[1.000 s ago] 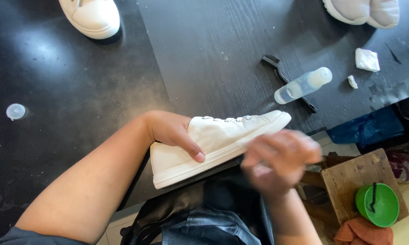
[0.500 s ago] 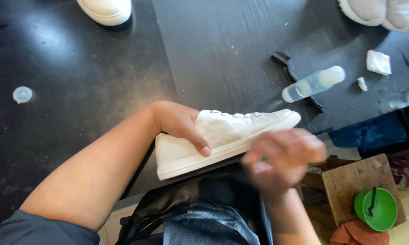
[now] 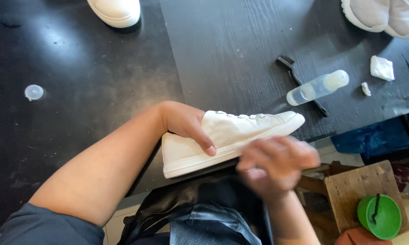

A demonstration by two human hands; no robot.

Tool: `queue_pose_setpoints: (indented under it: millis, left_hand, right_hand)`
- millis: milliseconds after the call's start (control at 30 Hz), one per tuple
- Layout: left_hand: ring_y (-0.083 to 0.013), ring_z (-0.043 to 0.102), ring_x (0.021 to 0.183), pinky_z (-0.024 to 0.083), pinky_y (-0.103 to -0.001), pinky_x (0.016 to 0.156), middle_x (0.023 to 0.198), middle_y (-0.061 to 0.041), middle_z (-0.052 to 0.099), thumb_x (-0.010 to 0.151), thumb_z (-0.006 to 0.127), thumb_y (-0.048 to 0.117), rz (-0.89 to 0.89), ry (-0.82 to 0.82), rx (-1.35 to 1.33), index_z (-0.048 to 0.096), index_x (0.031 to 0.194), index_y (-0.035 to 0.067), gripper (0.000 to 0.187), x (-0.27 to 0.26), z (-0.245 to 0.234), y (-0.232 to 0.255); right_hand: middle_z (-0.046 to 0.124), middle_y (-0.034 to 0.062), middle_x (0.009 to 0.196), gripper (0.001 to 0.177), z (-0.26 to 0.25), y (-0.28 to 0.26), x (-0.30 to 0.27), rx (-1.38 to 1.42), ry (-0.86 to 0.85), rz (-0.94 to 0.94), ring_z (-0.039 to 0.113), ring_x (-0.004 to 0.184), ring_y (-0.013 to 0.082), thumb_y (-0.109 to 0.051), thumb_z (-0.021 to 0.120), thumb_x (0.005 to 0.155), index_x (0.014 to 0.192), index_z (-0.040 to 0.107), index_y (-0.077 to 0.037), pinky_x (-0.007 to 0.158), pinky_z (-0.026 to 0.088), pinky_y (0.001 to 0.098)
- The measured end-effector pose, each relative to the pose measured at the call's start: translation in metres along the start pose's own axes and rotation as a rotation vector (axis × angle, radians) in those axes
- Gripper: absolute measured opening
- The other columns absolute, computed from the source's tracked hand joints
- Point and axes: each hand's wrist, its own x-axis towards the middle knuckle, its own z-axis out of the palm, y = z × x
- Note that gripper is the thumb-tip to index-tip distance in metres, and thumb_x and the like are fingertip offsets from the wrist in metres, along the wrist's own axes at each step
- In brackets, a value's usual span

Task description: The person scrubs a white sneaker with a small brush, focusing on the toe cap and side panels. The person rotates the shoe to access different areas and continues scrubbing the rubber sole edge.

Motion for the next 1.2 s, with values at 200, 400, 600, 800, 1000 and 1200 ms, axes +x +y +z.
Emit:
queue_pose_setpoints:
  millis: [200, 400, 600, 800, 1000, 1200]
  left_hand:
    - [-0.0222, 0.072, 0.100, 0.061, -0.037, 0.094, 0.114, -0.009, 0.075, 0.075, 0.078, 0.019, -0.052, 0.052, 0.013, 0.069, 0.120, 0.001, 0.048, -0.002, 0.003, 0.003]
    - [-0.0251, 0.072, 0.103, 0.061, -0.039, 0.094, 0.118, -0.011, 0.073, 0.072, 0.077, 0.021, -0.089, 0.070, 0.007, 0.066, 0.126, 0.002, 0.059, -0.008, 0.010, 0.014]
    - [-0.0212, 0.070, 0.108, 0.058, -0.035, 0.099, 0.122, -0.007, 0.073, 0.075, 0.077, 0.021, 0.008, 0.012, 0.053, 0.065, 0.129, 0.004, 0.057, -0.003, 0.005, 0.007]
    - [-0.0237, 0.072, 0.104, 0.061, -0.037, 0.095, 0.117, -0.009, 0.073, 0.073, 0.077, 0.021, -0.067, 0.057, 0.015, 0.066, 0.126, 0.003, 0.057, -0.007, 0.009, 0.013]
    - [-0.0224, 0.069, 0.109, 0.058, -0.038, 0.100, 0.125, -0.010, 0.071, 0.080, 0.078, 0.020, 0.074, -0.078, -0.012, 0.063, 0.130, 0.001, 0.055, 0.004, -0.004, -0.007]
    - [-0.0215, 0.070, 0.108, 0.058, -0.036, 0.098, 0.120, -0.006, 0.072, 0.078, 0.078, 0.023, 0.050, -0.013, 0.085, 0.064, 0.128, 0.005, 0.055, 0.001, -0.004, -0.002]
  right_hand:
    - [0.061, 0.0178, 0.102, 0.041, 0.010, -0.010, -0.006, -0.138, -0.059, -0.022, 0.057, 0.099, 0.0438, -0.046, 0.049, 0.100, 0.106, 0.071, -0.013, 0.085, 0.042, 0.0540]
    - [0.069, 0.0038, 0.091, 0.010, -0.008, 0.007, 0.023, -0.067, 0.084, 0.046, 0.054, 0.098, 0.0295, -0.006, 0.070, 0.091, 0.088, 0.076, -0.013, 0.095, 0.036, 0.0422]
    - [0.068, -0.0097, 0.100, 0.009, -0.001, -0.035, 0.017, 0.080, 0.033, -0.049, 0.056, 0.100, 0.0168, -0.018, 0.066, 0.094, 0.096, 0.069, -0.027, 0.100, 0.026, 0.0381]
    - [0.069, 0.0063, 0.094, 0.009, -0.004, 0.015, 0.011, -0.045, 0.126, 0.132, 0.055, 0.101, 0.0303, -0.004, 0.066, 0.094, 0.091, 0.074, -0.008, 0.099, 0.035, 0.0426]
    - [0.068, -0.0131, 0.102, 0.015, -0.003, -0.017, 0.003, 0.033, 0.000, -0.034, 0.062, 0.099, 0.0201, -0.020, 0.067, 0.087, 0.091, 0.068, -0.034, 0.096, 0.029, 0.0443]
    - [0.066, 0.0035, 0.100, 0.017, -0.001, 0.000, 0.001, -0.028, 0.034, 0.060, 0.062, 0.095, 0.0344, -0.031, 0.061, 0.095, 0.095, 0.074, -0.021, 0.090, 0.032, 0.0506]
